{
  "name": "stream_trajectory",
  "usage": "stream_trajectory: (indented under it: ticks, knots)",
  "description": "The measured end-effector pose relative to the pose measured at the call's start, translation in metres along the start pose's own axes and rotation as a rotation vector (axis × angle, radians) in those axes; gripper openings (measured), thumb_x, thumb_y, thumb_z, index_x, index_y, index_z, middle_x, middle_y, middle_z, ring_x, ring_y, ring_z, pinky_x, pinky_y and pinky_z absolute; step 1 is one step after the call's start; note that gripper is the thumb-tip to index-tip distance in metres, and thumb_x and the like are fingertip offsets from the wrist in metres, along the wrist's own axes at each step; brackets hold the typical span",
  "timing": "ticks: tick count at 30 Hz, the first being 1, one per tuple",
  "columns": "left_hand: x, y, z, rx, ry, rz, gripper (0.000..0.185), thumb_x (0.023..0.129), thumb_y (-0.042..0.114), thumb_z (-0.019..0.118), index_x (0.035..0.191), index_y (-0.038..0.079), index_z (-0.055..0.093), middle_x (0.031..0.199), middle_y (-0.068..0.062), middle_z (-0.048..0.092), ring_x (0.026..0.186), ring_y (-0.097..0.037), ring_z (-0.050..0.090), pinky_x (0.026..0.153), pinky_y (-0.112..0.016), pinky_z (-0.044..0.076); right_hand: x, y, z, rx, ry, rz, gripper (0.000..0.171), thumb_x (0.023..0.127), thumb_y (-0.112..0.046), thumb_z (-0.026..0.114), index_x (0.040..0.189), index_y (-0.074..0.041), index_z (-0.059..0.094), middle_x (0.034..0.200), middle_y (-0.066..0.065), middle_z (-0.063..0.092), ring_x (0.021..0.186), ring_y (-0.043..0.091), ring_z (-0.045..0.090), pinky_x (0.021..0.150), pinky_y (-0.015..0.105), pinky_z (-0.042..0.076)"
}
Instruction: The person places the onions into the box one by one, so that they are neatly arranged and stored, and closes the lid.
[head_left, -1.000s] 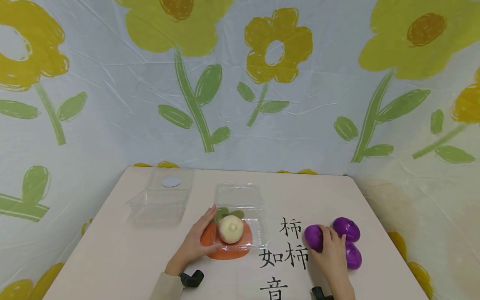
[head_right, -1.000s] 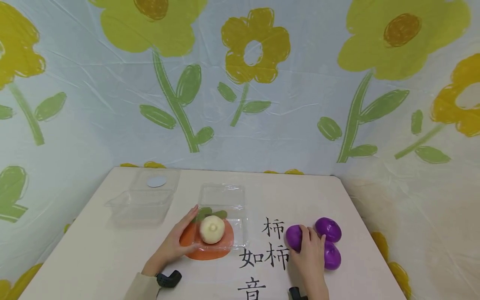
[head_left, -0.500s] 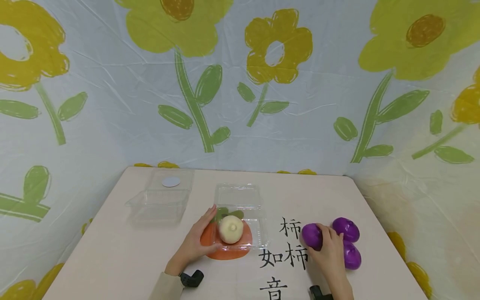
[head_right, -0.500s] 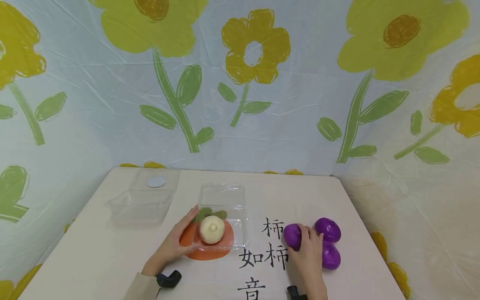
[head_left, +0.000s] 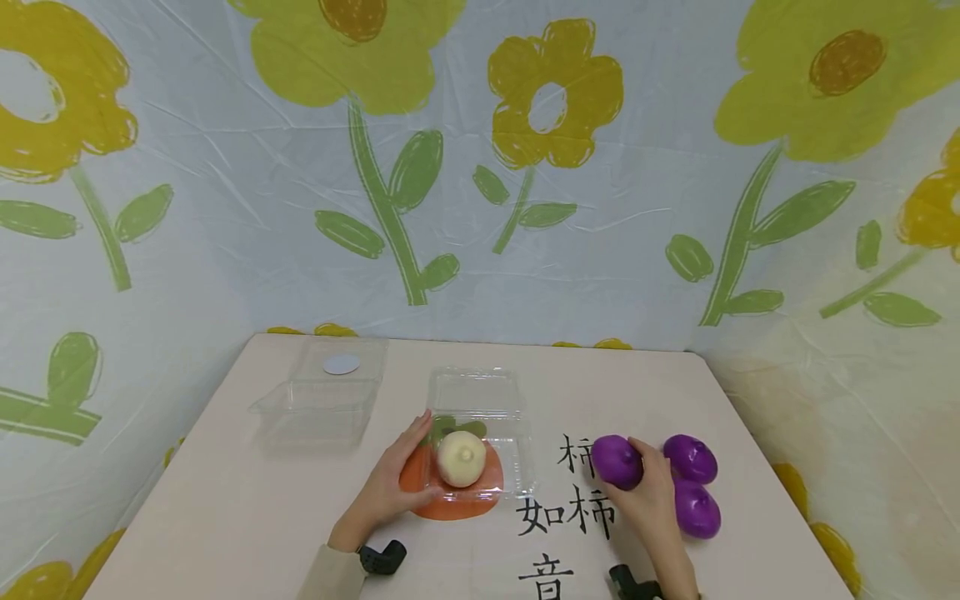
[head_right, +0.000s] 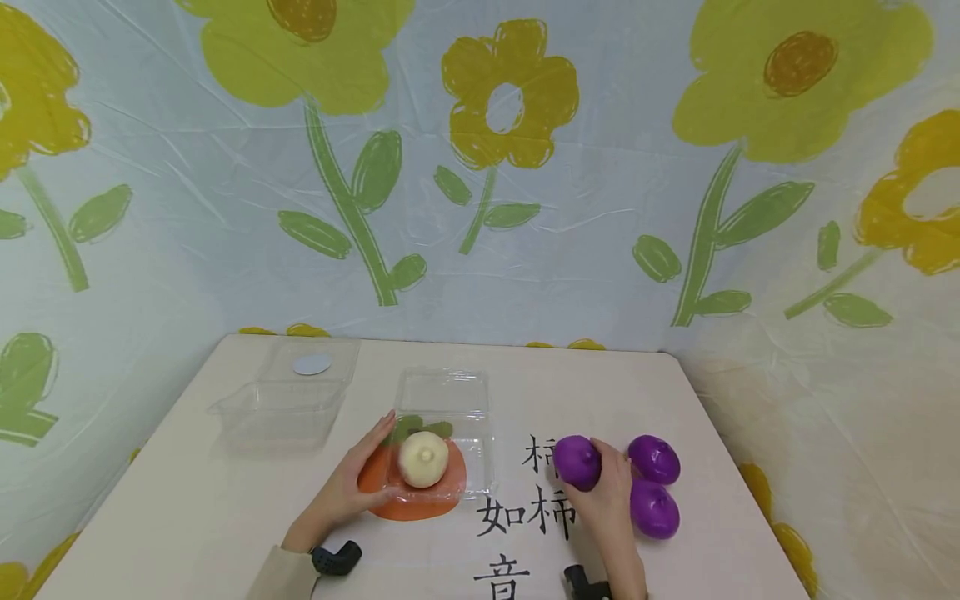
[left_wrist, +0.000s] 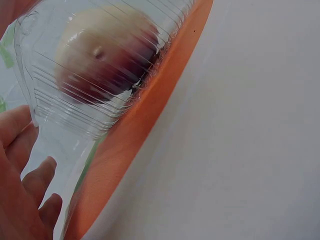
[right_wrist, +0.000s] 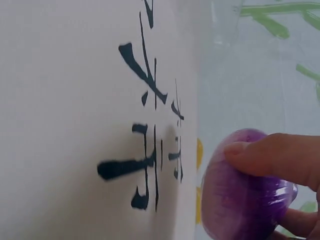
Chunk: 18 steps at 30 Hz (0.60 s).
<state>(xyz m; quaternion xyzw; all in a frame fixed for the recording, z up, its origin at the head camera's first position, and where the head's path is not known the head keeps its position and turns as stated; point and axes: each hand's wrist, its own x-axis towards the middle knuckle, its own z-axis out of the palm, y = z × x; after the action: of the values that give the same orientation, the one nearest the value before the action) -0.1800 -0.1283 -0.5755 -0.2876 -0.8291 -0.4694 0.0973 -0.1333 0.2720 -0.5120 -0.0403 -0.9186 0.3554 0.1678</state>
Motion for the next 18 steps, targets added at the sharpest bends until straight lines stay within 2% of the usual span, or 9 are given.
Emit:
stream_trajectory:
  ticks: [5,10,16,18]
  knots:
    - [0.000,0.000,0.000,0.001,-0.002,0.002,0.098,0.078,0.039,0.082,0.155,0.007,0.031,0.162,-0.010,0.027,0.149,-0.029,0.022,0.112,-0.060,0.027,0.001,-0.002,0.007,0.058,0.012,0.014,0.084,0.064,0.001,0.087,0.137,0.002,0.047,0.135,0.027,0.049,0.125,0.048,0.046,0.102,0.068,0.036]
    - [0.001,0.000,0.000,0.003,-0.003,0.002,0.098,0.077,0.038,0.082,0.155,0.007,0.031,0.162,-0.011,0.028,0.149,-0.030,0.023,0.111,-0.063,0.028,0.003,-0.006,0.016,0.150,-0.007,0.023,0.082,0.066,0.004,0.085,0.139,0.000,0.048,0.136,0.023,0.048,0.127,0.041,0.046,0.099,0.061,0.044]
    - [0.000,0.001,0.000,-0.017,-0.005,-0.013,0.099,0.078,0.040,0.081,0.156,0.009,0.030,0.162,-0.010,0.027,0.150,-0.029,0.021,0.109,-0.068,0.027,0.007,-0.015,0.021,0.245,-0.041,0.027,0.083,0.067,0.006,0.083,0.141,-0.002,0.047,0.138,0.020,0.045,0.129,0.038,0.043,0.099,0.057,0.045]
    - [0.000,0.002,0.000,-0.022,-0.006,-0.019,0.099,0.077,0.040,0.081,0.156,0.009,0.030,0.162,-0.009,0.026,0.150,-0.029,0.021,0.108,-0.068,0.028,0.008,-0.017,0.023,0.260,-0.048,0.030,0.083,0.067,0.007,0.083,0.141,-0.004,0.048,0.139,0.018,0.046,0.129,0.034,0.043,0.099,0.051,0.046]
